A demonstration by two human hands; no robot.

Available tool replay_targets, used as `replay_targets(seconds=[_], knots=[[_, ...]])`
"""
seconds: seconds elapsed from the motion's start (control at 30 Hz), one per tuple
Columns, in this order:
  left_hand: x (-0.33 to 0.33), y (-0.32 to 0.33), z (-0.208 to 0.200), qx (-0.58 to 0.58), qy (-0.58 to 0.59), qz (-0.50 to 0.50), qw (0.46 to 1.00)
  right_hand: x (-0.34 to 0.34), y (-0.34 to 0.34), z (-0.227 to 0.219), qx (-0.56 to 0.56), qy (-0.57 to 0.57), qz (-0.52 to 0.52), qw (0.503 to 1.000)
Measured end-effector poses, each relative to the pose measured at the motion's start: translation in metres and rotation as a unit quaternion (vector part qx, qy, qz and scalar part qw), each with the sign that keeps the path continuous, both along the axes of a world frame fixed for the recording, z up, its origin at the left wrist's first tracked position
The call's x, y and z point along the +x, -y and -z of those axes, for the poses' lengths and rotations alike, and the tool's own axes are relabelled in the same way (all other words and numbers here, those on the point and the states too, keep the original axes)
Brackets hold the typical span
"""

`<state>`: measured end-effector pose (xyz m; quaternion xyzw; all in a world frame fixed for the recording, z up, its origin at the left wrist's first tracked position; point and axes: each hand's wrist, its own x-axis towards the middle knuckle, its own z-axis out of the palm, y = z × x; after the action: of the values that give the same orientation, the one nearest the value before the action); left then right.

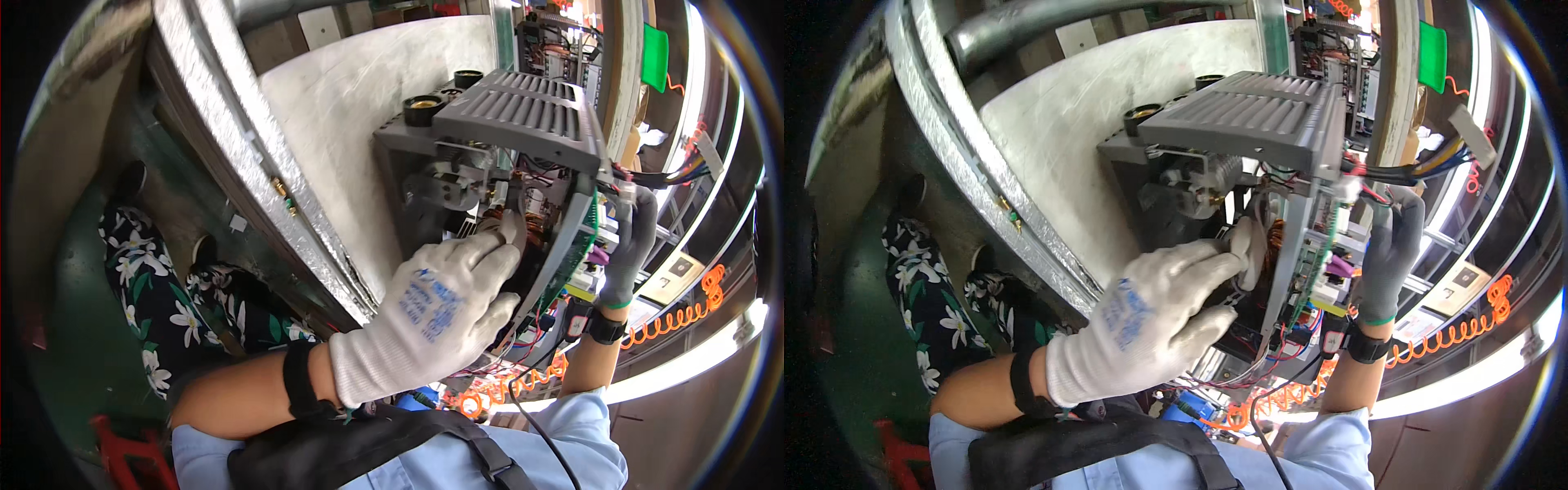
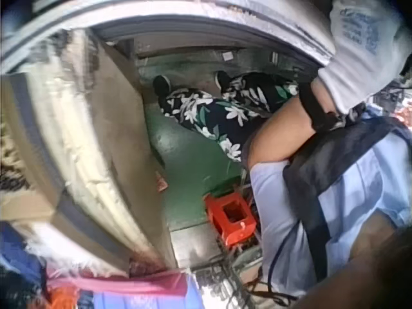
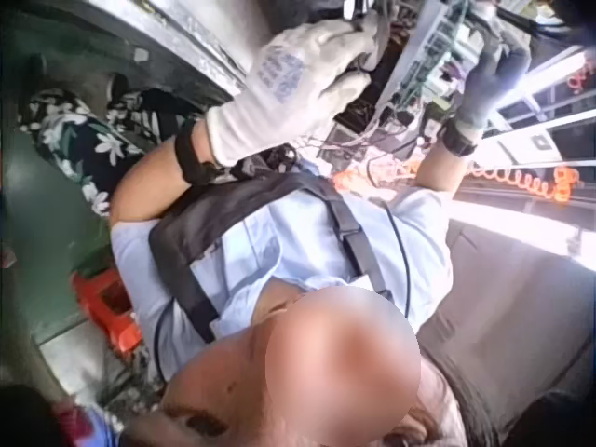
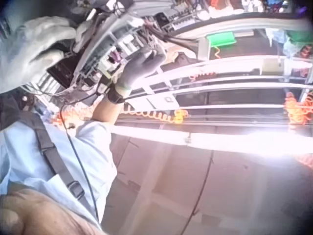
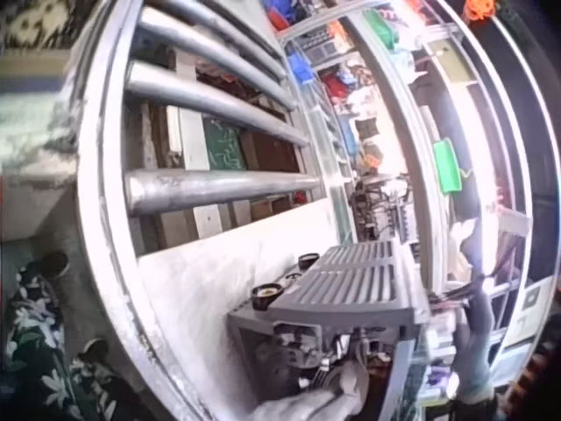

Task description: Assembling and wiring electronic inverter components on a production line.

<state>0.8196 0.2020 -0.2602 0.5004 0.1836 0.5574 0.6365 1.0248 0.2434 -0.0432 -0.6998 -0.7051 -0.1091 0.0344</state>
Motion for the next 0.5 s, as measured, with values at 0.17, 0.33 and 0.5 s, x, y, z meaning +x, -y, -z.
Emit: replay_targets(seconds=[0.17, 0.33, 0.5], knots=[[-0.035, -0.039, -0.043, 0.111, -0.057, -0.206, 0.97, -0.032, -0.014, -0.011, -0.005, -0.039, -0.086, 0.995], [-0.042, -0.136, -0.136, 0.25, -0.252, -0.144, 0.924, -0.017, -0.023, -0.028, -0.055, -0.066, -0.072, 0.994], [0.022, -0.25, -0.155, 0.221, -0.289, 0.232, 0.902, -0.014, 0.013, -0.017, -0.044, -0.095, -0.006, 0.994]])
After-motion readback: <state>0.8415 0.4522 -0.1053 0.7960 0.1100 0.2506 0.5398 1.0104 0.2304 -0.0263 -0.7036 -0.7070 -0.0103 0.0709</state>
